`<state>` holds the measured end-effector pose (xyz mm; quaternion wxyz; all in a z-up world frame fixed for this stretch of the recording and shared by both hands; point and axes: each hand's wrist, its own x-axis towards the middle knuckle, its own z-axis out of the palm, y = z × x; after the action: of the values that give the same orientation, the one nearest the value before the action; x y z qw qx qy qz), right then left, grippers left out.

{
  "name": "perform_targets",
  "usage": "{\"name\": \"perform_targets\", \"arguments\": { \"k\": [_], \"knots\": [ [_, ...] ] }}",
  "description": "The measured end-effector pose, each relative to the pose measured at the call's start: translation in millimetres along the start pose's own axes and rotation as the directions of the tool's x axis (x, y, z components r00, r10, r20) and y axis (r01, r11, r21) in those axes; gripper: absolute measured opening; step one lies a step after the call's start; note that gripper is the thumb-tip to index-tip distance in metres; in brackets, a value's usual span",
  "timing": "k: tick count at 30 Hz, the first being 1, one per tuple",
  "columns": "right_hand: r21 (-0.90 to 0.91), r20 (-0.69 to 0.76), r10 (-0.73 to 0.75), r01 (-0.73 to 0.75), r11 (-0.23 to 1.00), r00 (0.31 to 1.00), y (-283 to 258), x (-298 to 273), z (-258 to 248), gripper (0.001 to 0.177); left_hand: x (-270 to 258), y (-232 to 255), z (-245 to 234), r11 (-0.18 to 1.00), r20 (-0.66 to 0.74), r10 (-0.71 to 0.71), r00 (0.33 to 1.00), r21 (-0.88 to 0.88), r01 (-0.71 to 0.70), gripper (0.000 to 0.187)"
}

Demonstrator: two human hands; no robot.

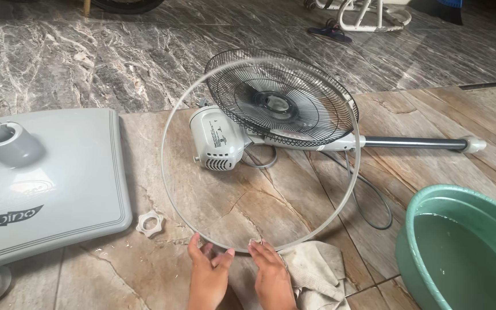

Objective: The person wipes a small transparent fan cap and a long flexible fan tube with a cloth on the floor. They handle each part individually, wiping surfaces and edges, then place the parts back down.

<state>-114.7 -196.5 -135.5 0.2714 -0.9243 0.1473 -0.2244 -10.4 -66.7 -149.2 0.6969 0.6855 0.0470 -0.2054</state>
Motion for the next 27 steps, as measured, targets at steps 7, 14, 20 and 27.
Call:
{"name": "perform_targets", "arguments": {
  "k": [7,14,20,27],
  "knots": [
    [0.099,0.005,-0.110,0.109,0.989,0.994,8.7,-2.7,-7.6,0.053,12.4,34.5,3.1,0.961,-0.119,-0.240,0.963,-0.165,0.219,0.060],
    [0.052,0.098,-0.141,0.136,0.989,0.985,2.4,-5.6,-22.3,0.063,-23.1,58.6,10.7,0.985,-0.177,0.091,0.980,0.158,-0.063,0.037],
    [-0.162,0.105,-0.272,0.286,0.944,0.957,-2.6,-5.1,-29.2,0.064,-46.2,81.4,13.2,0.857,-0.202,0.463,0.863,0.352,-0.377,0.036],
    [-0.423,0.364,-0.304,0.447,0.788,0.880,27.8,-3.7,-46.9,0.066,-52.0,89.8,7.0,0.886,-0.268,0.376,0.887,0.385,-0.260,0.031]
  ]
}}
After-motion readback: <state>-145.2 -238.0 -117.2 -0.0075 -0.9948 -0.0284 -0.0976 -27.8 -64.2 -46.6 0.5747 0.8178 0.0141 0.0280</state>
